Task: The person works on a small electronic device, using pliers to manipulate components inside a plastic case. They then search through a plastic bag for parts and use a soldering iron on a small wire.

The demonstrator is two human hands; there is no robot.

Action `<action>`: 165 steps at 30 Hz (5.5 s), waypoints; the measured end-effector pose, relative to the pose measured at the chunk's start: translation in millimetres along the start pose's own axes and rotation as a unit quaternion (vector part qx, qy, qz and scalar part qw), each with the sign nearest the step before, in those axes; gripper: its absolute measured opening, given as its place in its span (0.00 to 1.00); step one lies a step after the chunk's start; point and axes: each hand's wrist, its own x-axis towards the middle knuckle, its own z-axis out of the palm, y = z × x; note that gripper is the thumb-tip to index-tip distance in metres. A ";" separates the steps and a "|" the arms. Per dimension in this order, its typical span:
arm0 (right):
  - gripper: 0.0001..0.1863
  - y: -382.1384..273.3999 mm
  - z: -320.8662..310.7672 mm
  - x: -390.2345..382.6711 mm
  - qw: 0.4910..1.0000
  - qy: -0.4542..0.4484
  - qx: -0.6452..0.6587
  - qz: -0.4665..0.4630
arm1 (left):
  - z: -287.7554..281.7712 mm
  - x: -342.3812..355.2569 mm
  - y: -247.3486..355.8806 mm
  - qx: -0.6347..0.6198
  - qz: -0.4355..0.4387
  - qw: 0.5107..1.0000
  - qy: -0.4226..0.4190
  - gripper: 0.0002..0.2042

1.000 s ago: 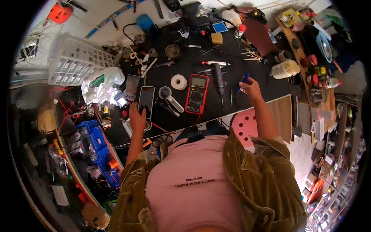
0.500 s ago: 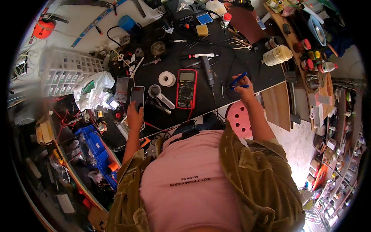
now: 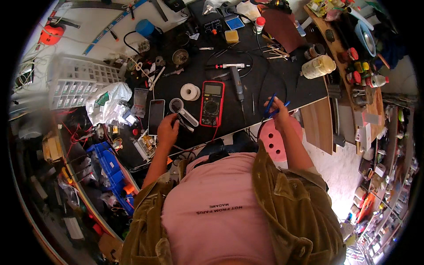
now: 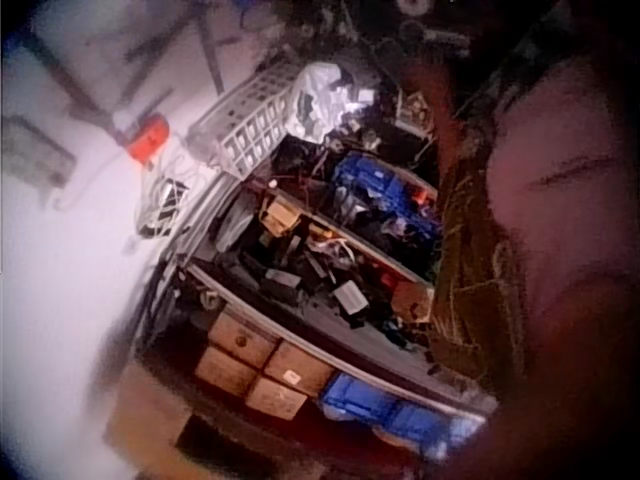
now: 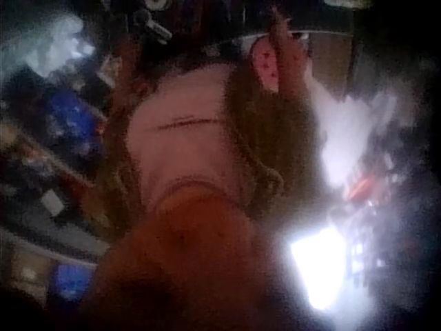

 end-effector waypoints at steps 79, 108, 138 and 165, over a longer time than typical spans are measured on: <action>0.28 -124.4 181.8 292.4 0.982 -0.083 -0.013 -0.167 | 1.3 -20.3 140.7 -0.226 -0.140 0.958 0.105 0.06; 0.10 -134.9 162.2 -79.1 0.883 -0.332 -0.157 -0.292 | -19.4 20.2 225.7 -0.301 0.103 0.947 0.051 0.03; 0.33 -180.4 151.9 -92.9 0.829 -0.371 -0.138 -0.395 | -89.3 36.4 218.5 -0.372 0.074 0.924 0.046 0.02; 0.09 -181.8 135.4 -104.7 0.821 -0.353 -0.180 -0.410 | -79.9 43.2 218.9 -0.347 0.110 0.926 0.099 0.02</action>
